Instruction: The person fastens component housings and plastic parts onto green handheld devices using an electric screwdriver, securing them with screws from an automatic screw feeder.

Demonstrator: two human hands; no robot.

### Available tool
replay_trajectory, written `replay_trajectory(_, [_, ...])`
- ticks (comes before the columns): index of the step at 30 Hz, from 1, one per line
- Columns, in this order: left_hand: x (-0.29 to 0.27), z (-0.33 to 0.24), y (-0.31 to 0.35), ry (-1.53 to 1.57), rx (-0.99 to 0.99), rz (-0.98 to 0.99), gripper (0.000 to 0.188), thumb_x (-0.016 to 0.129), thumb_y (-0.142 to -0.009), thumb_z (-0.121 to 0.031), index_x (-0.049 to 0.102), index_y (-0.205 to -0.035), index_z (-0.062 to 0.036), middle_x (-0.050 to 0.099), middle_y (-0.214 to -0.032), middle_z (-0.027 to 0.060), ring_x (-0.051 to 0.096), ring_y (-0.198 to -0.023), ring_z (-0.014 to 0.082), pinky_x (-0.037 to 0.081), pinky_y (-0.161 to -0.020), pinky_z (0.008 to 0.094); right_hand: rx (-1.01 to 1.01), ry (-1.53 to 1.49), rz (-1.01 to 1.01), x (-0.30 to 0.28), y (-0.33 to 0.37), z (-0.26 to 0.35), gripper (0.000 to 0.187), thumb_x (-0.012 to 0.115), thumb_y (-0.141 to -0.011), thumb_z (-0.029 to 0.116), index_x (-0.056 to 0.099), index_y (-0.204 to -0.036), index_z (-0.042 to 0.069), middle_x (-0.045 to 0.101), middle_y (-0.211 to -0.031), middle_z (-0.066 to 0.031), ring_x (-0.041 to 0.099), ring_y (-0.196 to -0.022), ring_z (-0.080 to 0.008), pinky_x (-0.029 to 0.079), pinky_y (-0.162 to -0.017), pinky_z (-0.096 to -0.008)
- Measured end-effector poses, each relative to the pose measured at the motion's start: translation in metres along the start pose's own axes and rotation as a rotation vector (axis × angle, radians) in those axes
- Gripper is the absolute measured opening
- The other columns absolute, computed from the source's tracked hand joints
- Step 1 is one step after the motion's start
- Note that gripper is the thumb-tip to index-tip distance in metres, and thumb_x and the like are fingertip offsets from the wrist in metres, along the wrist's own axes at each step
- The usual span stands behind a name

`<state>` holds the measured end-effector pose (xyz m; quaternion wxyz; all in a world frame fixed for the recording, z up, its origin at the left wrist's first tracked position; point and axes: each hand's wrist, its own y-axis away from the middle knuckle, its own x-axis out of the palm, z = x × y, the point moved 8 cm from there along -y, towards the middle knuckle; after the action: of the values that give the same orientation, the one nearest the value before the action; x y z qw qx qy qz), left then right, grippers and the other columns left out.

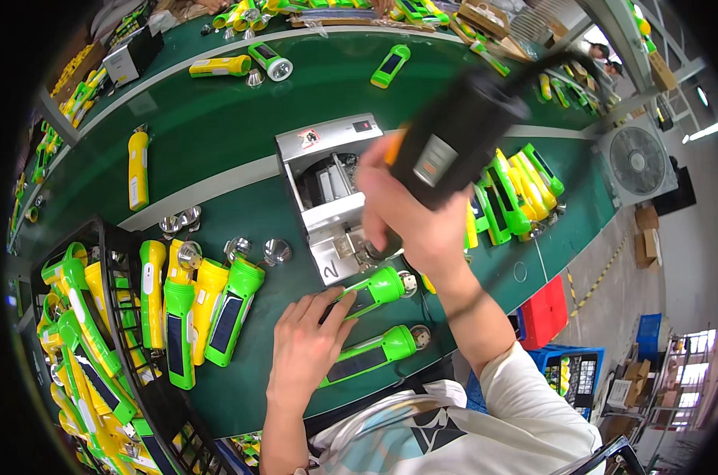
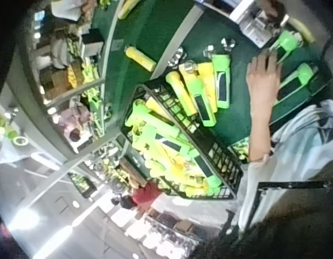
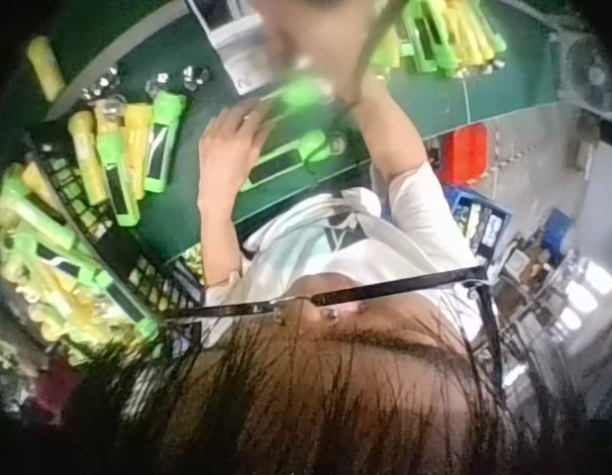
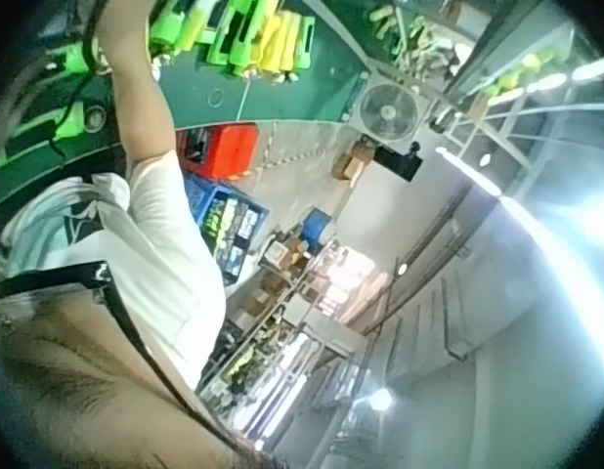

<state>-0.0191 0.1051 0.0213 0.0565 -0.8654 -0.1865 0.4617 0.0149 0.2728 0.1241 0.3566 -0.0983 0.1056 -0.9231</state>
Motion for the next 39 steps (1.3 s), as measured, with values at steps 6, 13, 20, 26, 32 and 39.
replay_trajectory(6, [-0.001,0.001,0.002,0.007,0.005,-0.023,0.038,0.081,-0.078,-0.014,0.072,-0.115,-0.0071,0.07,-0.113,0.0072,0.067,-0.093,0.0277,0.053,-0.078,0.0413,0.03,-0.067,0.012,0.003,-0.002,0.007,0.012,0.066,-0.089,0.002,0.059,-0.096,-0.005,0.057,-0.059,-0.0057,0.053,-0.041,-0.0139,0.04,-0.042,-0.027])
replay_trajectory(13, [-0.003,-0.001,0.003,0.004,0.018,-0.026,0.035,0.079,-0.081,-0.014,0.071,-0.114,-0.0072,0.07,-0.112,0.0067,0.067,-0.093,0.0253,0.054,-0.078,0.0392,-0.128,-0.012,0.038,-0.002,0.015,0.015,0.02,0.06,-0.093,0.001,0.053,-0.11,-0.007,0.055,-0.059,-0.0055,0.051,-0.044,-0.0131,0.043,-0.047,-0.0268])
replay_trajectory(20, [-0.001,-0.004,0.0,-0.008,0.025,-0.026,0.035,0.079,-0.081,-0.015,0.071,-0.115,-0.0071,0.07,-0.112,0.0071,0.067,-0.091,0.0261,0.053,-0.078,0.0399,-0.049,-0.05,-0.011,0.003,0.011,-0.002,0.017,0.08,-0.082,0.001,0.068,-0.094,0.001,0.067,-0.077,-0.0007,0.061,-0.067,-0.0072,0.049,-0.059,-0.0252])
replay_trajectory(26, [-0.002,-0.002,0.003,-0.002,0.03,-0.031,0.036,0.079,-0.082,-0.016,0.071,-0.116,-0.0073,0.07,-0.113,0.0072,0.067,-0.092,0.0265,0.053,-0.079,0.0405,0.073,-0.065,0.054,0.011,-0.012,-0.005,0.011,0.076,-0.088,0.007,0.066,-0.09,0.002,0.063,-0.066,0.0014,0.055,-0.05,-0.0042,0.041,-0.046,-0.0242])
replay_trajectory(32, [-0.002,-0.004,0.003,-0.007,0.041,-0.036,0.035,0.079,-0.082,-0.015,0.071,-0.116,-0.0072,0.071,-0.112,0.0071,0.067,-0.092,0.0263,0.053,-0.078,0.0403,-0.132,0.005,0.014,-0.002,0.009,0.024,0.015,0.066,-0.09,0.003,0.058,-0.099,-0.005,0.057,-0.057,-0.0042,0.053,-0.044,-0.0118,0.041,-0.044,-0.026])
replay_trajectory(39, [-0.001,-0.003,0.004,-0.001,0.037,-0.04,0.035,0.079,-0.082,-0.015,0.071,-0.115,-0.007,0.071,-0.113,0.0072,0.066,-0.091,0.0262,0.053,-0.077,0.0401,-0.167,0.021,0.003,-0.001,0.018,0.019,0.018,0.065,-0.092,0.003,0.056,-0.105,-0.006,0.056,-0.058,-0.0045,0.053,-0.045,-0.0117,0.042,-0.045,-0.0259])
